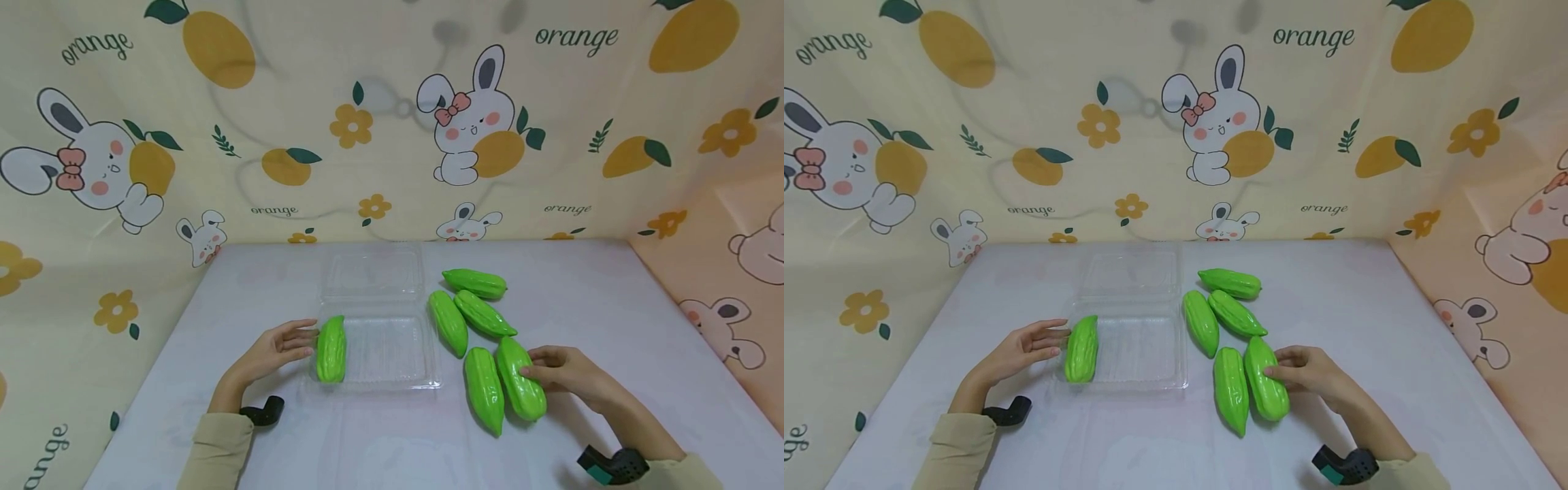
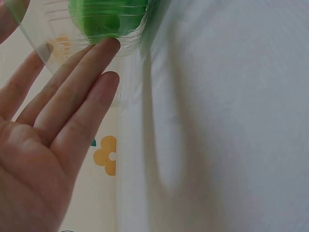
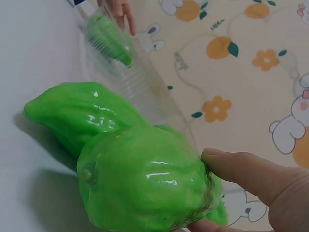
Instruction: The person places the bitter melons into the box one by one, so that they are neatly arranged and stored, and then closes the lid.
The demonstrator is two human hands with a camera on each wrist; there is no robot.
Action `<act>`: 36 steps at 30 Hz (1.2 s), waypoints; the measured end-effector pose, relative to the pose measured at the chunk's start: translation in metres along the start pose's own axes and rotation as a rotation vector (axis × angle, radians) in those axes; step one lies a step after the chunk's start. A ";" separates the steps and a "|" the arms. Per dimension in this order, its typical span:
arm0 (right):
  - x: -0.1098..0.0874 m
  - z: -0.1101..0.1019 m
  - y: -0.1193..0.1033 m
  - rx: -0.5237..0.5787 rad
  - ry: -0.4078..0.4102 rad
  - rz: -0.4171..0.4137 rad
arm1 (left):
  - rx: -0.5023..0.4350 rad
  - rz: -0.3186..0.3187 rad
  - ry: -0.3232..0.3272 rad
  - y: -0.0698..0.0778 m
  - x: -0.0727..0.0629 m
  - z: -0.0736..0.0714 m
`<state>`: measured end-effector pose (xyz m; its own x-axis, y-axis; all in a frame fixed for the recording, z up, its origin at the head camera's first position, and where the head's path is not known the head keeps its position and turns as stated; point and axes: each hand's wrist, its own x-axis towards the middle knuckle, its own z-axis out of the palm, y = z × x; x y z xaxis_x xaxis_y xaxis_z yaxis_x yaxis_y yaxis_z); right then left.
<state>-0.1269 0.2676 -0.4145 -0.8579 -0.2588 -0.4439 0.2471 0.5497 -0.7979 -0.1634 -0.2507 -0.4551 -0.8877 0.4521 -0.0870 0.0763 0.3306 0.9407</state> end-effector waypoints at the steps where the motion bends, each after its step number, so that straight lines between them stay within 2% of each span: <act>1: -0.001 0.000 -0.001 -0.001 -0.001 -0.002 | 0.000 0.000 0.000 0.000 0.000 0.000; 14: -0.001 -0.001 -0.013 -0.003 -0.019 -0.036 | 0.000 0.000 -0.002 0.002 -0.001 0.001; 25: 0.004 0.003 -0.021 0.020 0.002 -0.055 | 0.011 0.024 -0.018 0.001 0.000 0.001; 36: 0.009 0.011 -0.034 0.045 0.016 -0.092 | -0.014 0.008 -0.023 0.003 0.000 0.002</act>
<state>-0.1379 0.2382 -0.3961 -0.8848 -0.2933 -0.3620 0.1868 0.4883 -0.8524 -0.1621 -0.2476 -0.4529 -0.8764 0.4736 -0.0867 0.0770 0.3155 0.9458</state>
